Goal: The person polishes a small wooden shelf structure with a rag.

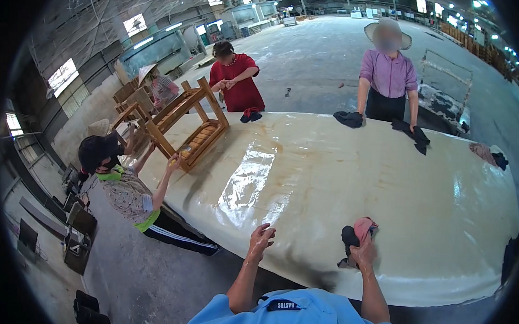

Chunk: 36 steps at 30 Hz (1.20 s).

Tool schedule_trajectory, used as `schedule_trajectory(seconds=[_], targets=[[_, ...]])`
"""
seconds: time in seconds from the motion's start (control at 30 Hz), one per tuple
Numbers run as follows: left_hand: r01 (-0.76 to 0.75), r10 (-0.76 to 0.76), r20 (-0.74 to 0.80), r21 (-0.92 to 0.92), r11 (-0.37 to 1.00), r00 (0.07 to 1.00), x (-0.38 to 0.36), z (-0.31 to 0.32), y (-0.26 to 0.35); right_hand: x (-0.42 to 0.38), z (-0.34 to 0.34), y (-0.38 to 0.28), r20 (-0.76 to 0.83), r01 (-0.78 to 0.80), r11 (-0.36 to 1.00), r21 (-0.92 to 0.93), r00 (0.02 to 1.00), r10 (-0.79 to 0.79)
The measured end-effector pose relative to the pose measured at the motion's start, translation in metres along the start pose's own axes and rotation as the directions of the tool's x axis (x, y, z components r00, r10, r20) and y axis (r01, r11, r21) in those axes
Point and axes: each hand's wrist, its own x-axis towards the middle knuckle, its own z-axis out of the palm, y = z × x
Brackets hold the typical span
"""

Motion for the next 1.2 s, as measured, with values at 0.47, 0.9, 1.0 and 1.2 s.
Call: schedule_trajectory(seconds=[0.47,0.9,1.0,1.2], targets=[[0.012,-0.014,-0.041,-0.043,0.999,0.999,-0.007,-0.013,-0.002,0.002,0.012,0.011,-0.076,0.060,0.996,0.065,0.996,-0.055],[-0.266,0.235,-0.272,-0.083,0.960,0.933,0.019,-0.068,0.048,-0.002,0.004,0.002,-0.040,-0.001,0.999,0.052,0.999,0.003],[-0.546,0.543,-0.354,0.100,0.832,0.762,0.060,-0.120,0.087,-0.002,0.005,0.000,-0.038,-0.002,0.998,0.063,0.999,0.005],[-0.805,0.701,-0.427,-0.125,0.579,0.571,0.134,-0.225,0.207,0.000,0.011,-0.002,-0.077,-0.019,0.999,0.032,0.997,0.021]])
